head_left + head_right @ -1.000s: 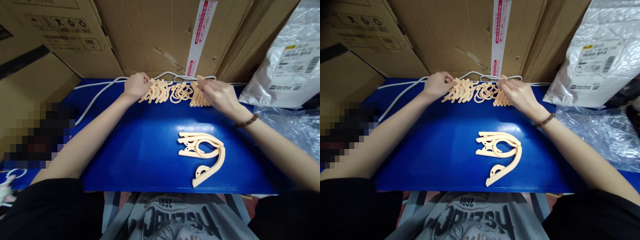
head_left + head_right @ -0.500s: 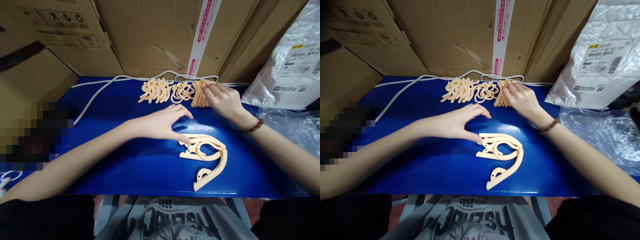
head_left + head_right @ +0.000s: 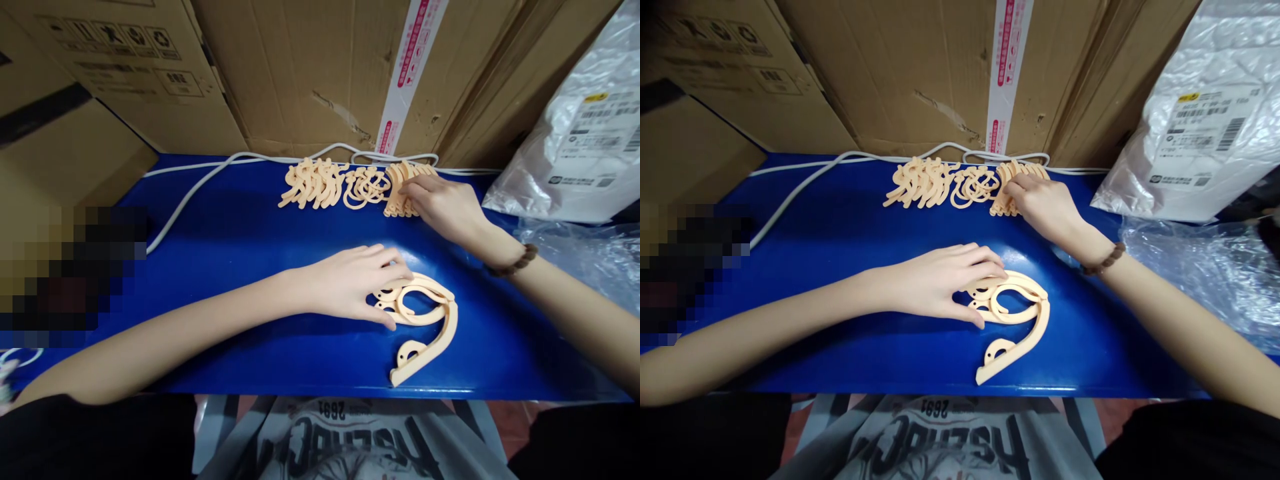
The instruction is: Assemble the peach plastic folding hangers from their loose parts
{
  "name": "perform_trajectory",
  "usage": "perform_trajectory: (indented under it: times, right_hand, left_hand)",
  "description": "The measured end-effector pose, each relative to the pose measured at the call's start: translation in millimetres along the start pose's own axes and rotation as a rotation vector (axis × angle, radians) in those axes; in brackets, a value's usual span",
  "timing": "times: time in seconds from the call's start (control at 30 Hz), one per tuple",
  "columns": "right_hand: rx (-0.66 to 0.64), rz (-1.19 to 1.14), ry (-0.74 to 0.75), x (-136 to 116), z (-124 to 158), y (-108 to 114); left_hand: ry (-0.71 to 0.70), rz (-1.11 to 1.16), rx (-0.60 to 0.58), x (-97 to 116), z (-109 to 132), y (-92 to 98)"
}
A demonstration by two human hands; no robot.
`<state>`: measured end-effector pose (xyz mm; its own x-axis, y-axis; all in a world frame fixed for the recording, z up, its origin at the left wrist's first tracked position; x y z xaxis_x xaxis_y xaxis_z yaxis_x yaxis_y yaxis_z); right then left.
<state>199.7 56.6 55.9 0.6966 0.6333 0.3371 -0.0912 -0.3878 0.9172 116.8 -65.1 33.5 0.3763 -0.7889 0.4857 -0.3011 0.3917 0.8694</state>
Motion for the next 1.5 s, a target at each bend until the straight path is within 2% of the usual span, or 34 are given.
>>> perform_trajectory:
  times: [0.17, 0.5, 0.77, 0.9, 1.0, 1.07, 1.17, 1.27, 1.37, 1.5]
  right_hand:
    - [0.003, -0.045, -0.032, 2, 3, -1]
    - [0.021, -0.062, -0.025, -1, 5, -2]
    - [0.014, -0.078, -0.032, -1, 3, -2]
    - [0.102, -0.252, -0.082, -2, 3, 16]
    - [0.153, -0.570, -0.135, -4, 3, 33]
    - [0.076, -0.773, -0.127, -14, 2, 35]
    - [-0.037, -0.948, -0.080, -29, 0, 36]
    - [-0.016, -1.087, -0.101, -28, -3, 40]
    - [0.051, -1.050, -0.161, -17, -8, 48]
    - [0.196, -0.643, -0.263, -1, -12, 67]
  left_hand:
    - [0.020, -0.021, -0.033, 3, -2, -1.4]
    - [0.147, 0.009, -0.091, -14, 3, 9.9]
    - [0.176, 0.158, -0.061, -26, 4, 19.4]
    - [0.212, 0.243, -0.008, -38, 6, 28.0]
    - [0.247, 0.329, 0.086, -52, 8, 35.4]
    - [0.281, 0.431, 0.205, -64, 8, 43.3]
    - [0.392, 0.701, 0.436, -88, 11, 54.9]
    - [0.465, 0.997, 0.573, -106, 9, 58.1]
    - [0.484, 1.090, 0.613, -113, 3, 61.0]
    - [0.489, 0.870, 0.737, -114, 1, 75.4]
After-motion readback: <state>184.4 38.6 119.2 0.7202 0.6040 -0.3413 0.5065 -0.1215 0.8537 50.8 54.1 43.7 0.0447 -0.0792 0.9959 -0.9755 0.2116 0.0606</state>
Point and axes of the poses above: each hand's wrist, its own z-axis away from the middle knuckle, its own y-axis out of the back of the hand, x = y × z, the point moved 9 cm from there along -z, towards the middle knuckle
